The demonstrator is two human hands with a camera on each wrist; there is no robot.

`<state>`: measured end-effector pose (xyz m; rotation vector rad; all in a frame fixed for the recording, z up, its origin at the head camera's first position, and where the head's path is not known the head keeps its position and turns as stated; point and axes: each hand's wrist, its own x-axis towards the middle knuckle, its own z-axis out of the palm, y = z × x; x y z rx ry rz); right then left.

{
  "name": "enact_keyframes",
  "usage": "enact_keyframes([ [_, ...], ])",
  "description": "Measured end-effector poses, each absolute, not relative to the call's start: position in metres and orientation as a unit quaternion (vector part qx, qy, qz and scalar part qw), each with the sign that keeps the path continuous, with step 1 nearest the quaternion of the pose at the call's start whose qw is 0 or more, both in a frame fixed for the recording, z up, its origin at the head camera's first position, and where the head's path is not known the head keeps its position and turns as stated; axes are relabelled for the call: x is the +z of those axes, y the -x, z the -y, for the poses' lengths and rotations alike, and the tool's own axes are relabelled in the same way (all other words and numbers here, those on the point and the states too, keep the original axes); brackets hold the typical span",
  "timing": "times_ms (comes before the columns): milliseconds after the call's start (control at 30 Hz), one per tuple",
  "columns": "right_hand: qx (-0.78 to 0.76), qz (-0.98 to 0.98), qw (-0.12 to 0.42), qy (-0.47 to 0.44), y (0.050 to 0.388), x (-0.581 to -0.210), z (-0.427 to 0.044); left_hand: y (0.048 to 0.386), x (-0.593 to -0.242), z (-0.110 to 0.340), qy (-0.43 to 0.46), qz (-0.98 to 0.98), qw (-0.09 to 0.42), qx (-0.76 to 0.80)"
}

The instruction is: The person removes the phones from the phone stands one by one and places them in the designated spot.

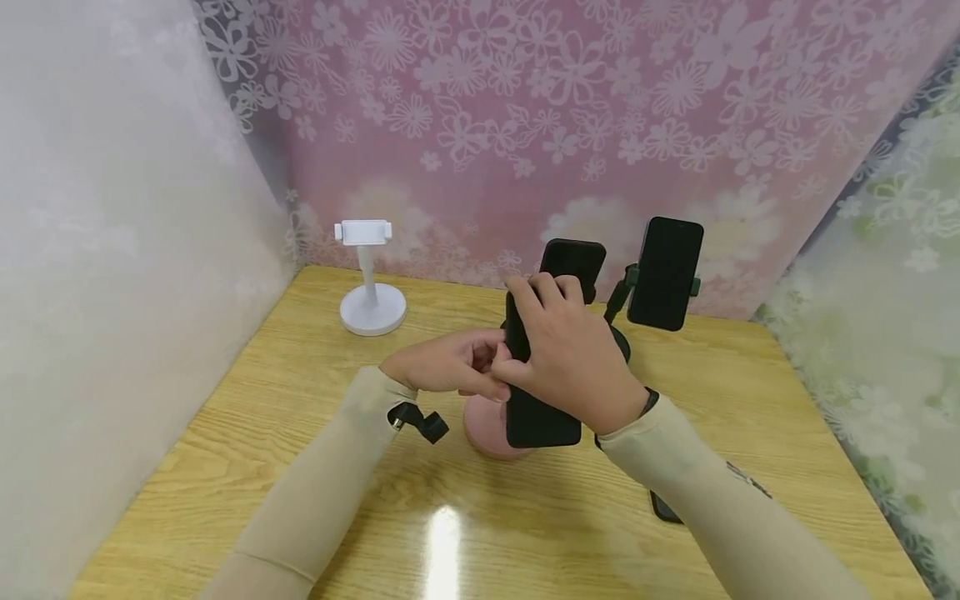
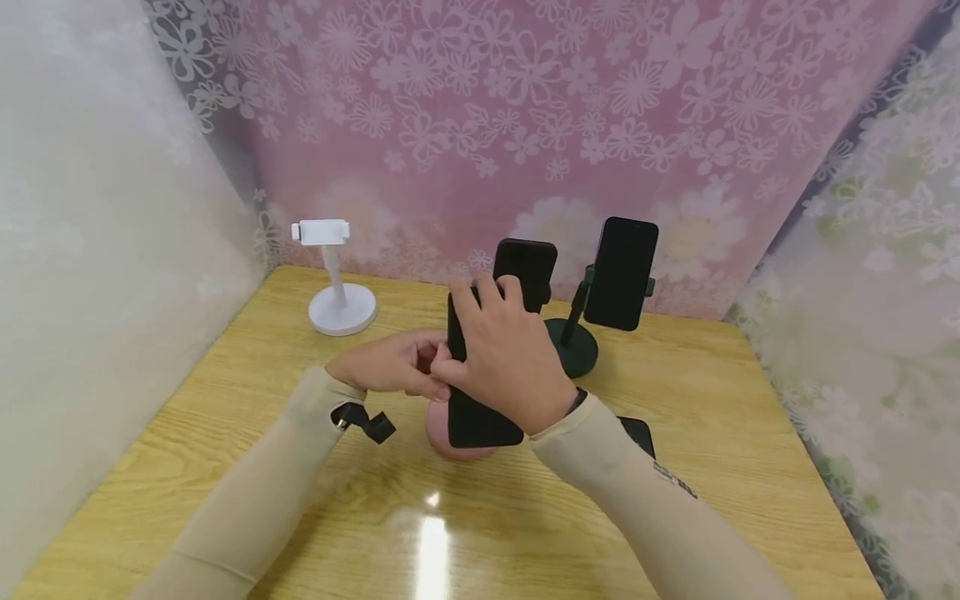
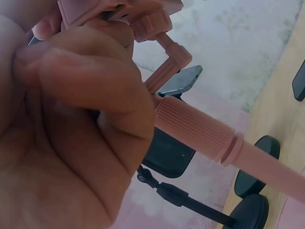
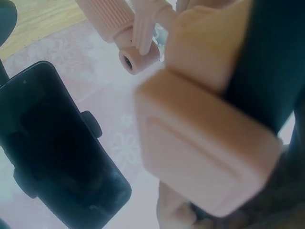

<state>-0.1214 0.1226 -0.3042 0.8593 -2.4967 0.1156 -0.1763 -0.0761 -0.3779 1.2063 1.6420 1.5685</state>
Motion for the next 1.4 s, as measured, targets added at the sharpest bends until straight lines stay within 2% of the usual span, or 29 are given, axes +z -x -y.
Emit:
enact_keyframes([
  [200, 0.052, 0.921, 0.224, -0.314, 0.1224, -0.2997, -0.1239, 0.1772, -0.3726, 0.0758, -0.453, -0.609, 0.289, 0.584],
  [733, 0.077, 0.917, 0.232, -0.315, 0.1228, -0.302, -0.1272, 0.1764, -0.3732, 0.0745, -0.457, -0.605, 0.295, 0.582],
  [1400, 0.09, 0.919, 0.228, -0.307, 0.1239, -0.3026, -0.1286, 0.1756, -0.3678, 0.0765, -0.449, -0.647, 0.264, 0.556],
])
